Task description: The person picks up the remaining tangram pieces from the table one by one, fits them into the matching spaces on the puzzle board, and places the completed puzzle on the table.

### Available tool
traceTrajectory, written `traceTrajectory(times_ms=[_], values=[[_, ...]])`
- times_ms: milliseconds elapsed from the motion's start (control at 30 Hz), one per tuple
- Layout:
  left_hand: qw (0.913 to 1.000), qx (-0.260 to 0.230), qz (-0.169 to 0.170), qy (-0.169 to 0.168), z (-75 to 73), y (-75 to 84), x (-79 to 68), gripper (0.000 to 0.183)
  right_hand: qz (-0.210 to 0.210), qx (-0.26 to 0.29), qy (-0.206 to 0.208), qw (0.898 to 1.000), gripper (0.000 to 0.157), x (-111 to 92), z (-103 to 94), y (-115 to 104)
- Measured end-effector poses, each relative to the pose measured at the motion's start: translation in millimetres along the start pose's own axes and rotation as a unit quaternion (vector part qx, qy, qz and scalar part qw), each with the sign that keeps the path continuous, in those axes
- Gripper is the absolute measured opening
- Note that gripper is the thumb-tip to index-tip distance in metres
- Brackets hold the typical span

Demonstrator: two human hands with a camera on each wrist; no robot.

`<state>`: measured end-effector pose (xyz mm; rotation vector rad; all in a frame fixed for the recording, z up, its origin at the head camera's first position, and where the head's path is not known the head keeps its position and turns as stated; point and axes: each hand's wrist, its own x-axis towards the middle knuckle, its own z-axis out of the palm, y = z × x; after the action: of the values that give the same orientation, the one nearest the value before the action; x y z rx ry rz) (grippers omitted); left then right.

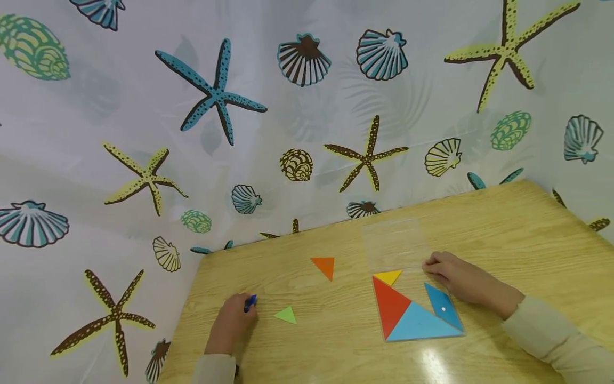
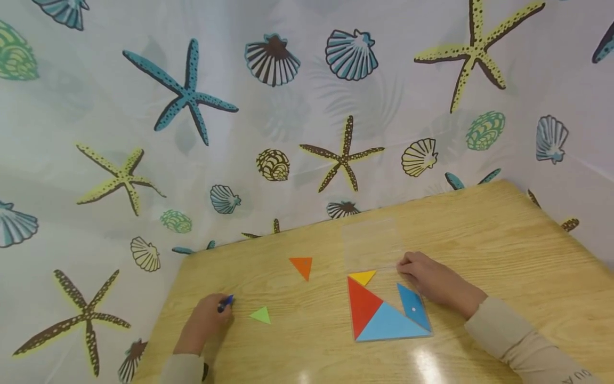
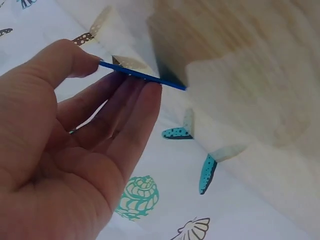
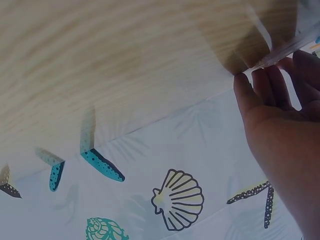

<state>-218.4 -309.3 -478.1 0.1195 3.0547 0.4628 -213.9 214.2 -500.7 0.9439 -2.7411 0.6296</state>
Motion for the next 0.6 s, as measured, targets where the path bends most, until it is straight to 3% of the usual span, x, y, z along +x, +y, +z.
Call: traceTrajectory(times_ms=[167, 333, 600], values=[[0.9998, 0.017, 0.0, 0.007, -7.7, 6.2, -2.7, 0.017, -0.001, 0.004, 0.002, 1.0, 0.025, 0.7, -0.7, -0.6], [0.9983, 0.028, -0.003, 0.052, -9.3, 10.5, -7.4, 0.022, 0.001, 0.005, 0.003, 1.0, 0.025, 0.2, -1.1, -1.4], [0.9941, -0.071, 0.024, 0.078, -2.5, 20.3, -3.4, 0.023, -0.002, 0.006, 0.007, 1.0, 0.026, -0.8, -1.5, -3.9]])
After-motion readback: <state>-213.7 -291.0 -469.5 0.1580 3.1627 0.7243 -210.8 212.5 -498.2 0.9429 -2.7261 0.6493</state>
